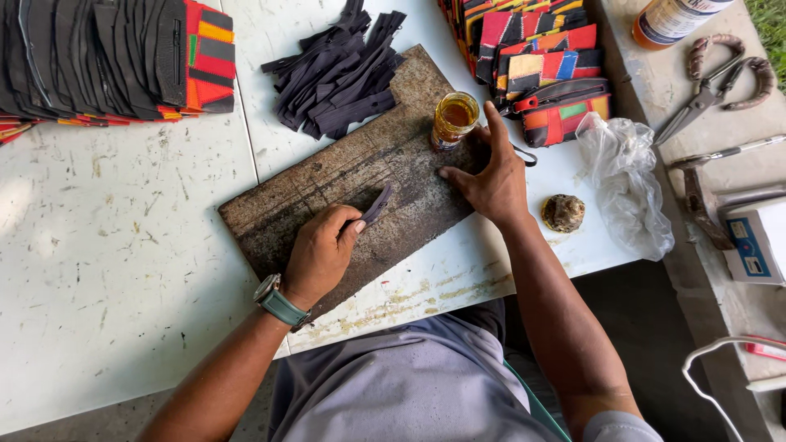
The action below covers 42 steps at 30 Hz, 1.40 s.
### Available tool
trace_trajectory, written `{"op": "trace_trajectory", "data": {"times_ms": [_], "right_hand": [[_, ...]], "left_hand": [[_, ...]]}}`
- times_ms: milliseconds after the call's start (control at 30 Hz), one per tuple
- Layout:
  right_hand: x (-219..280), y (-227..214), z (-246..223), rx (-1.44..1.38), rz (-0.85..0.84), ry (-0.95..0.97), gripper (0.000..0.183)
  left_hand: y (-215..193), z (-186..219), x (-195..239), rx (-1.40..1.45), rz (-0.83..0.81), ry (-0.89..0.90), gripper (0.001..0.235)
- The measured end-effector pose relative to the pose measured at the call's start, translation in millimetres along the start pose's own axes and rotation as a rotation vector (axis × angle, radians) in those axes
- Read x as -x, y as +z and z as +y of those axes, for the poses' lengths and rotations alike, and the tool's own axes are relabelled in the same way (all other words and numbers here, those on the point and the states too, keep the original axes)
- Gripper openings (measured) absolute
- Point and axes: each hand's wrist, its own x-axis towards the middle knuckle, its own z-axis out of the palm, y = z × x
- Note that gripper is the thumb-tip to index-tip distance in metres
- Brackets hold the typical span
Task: The person pours a yellow liquid from a bottle into a small jar, then uses a small applicator to apply the liquid to black zipper strips laid on a wooden board. The person handles multiple zipper strips one at a time, applying the liquid along their length.
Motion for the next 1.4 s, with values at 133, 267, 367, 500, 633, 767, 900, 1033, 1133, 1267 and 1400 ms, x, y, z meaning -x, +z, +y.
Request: {"op": "trace_trajectory", "data": {"times_ms": [133, 267, 367, 500, 633, 767, 900, 1033, 1133, 1267, 1400], "right_hand": [[-2, -2, -3, 0.031, 0.006, 0.013, 0.12], [1, 0, -3, -0.014, -0.008, 0.054, 0.12], [2, 1, -5, -0.015, 0.001, 0.033, 0.12], [11, 8, -12, 0.013, 0.018, 0.017, 0.12], [19, 5, -26, 0.064, -0.017, 0.093, 0.119], [4, 0, -38, 0.017, 0.043, -0.056, 0.124], [-12, 9, -31, -0.095, 0.032, -0.056, 0.116], [-29, 14, -16, -0.214, 0.059, 0.022, 0.108], [-36, -1, 9, -0.22, 0.174, 0.054, 0.103], [-41, -20, 33, -0.153, 0.143, -0.057, 0.104], [-46, -21, 37, -0.146, 0.029, -0.106, 0.105]], "left_hand": [[-3, -1, 3, -0.01, 0.002, -0.007, 0.015], [-10, -4, 11, -0.033, -0.002, -0.023, 0.017], [-13, -5, 13, -0.044, -0.03, -0.089, 0.019], [-21, -6, 19, -0.059, -0.026, -0.073, 0.019], [-28, -3, 25, -0.036, -0.039, -0.126, 0.019], [-31, -1, 22, -0.039, 0.001, -0.045, 0.018], [-30, 1, 24, -0.043, 0.017, -0.007, 0.017], [-32, 0, 25, -0.023, 0.011, -0.062, 0.017], [-33, -2, 27, -0.02, 0.007, -0.077, 0.017], [-35, -4, 27, -0.013, 0.023, -0.094, 0.016], [-36, -6, 29, -0.047, 0.043, -0.051, 0.016]]}}
